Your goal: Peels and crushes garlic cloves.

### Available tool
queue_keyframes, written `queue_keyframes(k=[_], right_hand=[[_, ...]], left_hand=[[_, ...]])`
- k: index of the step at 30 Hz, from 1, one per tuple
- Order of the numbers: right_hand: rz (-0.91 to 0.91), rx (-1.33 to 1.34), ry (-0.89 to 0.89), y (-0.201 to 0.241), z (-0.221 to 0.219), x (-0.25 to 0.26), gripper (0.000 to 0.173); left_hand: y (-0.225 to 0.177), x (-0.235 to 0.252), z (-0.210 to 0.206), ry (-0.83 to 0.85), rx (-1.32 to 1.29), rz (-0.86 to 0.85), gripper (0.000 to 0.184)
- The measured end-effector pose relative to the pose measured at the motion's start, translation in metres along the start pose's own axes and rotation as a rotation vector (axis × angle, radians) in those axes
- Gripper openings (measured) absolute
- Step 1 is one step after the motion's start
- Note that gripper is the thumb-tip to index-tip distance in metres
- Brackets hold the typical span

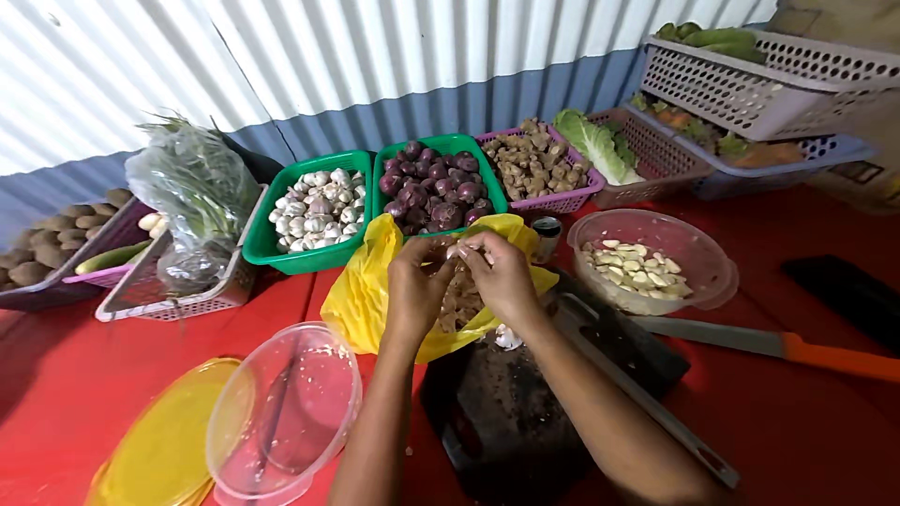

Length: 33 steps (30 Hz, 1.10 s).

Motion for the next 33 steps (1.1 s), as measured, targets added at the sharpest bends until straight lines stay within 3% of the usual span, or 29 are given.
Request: queue_keyframes(k=[2,9,14,17,21,24,33], right_hand=[[0.047,-0.118,-0.058,0.000,-0.003,-0.002,0.013],[0.053,-0.183,0.076,0.004,-0.005,-0.003,0.019],[0.112,-0.063,0.129,-0.003,0.008,0.004,0.016],[0.184,-0.064,0.162,-0.004,0.008,0.004,0.014],[0.205,-0.191,0.270,0.005,0.009,0.000,0.018],[0.148,-0.340,0.310,0.006,0.009,0.000,0.020],[0.026,-0.193,0.202,0.000,0.020,0.005,0.017]], left_hand=[[0.002,-0.001,-0.005,-0.027,0.050,-0.041,0.022],[0.002,-0.002,-0.010,-0.081,0.043,-0.027,0.027],[0.000,0.002,0.012,0.141,-0.447,0.242,0.026],[0.005,0.003,0.013,0.082,-0.552,0.227,0.027],[0.009,0.007,0.016,-0.136,-0.606,0.264,0.028],[0.012,0.009,0.020,-0.124,-0.716,0.297,0.027],[0.004,0.003,0.013,-0.016,-0.453,0.204,0.027]])
Point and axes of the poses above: each hand's wrist, its own x-axis towards the middle knuckle, its own z-axis out of the back of the hand, y = z × x, the point moved 1 cm from there along x, towards the middle knuckle, and after that the axes turned 2 degrees about y, right-handed, at the moved point
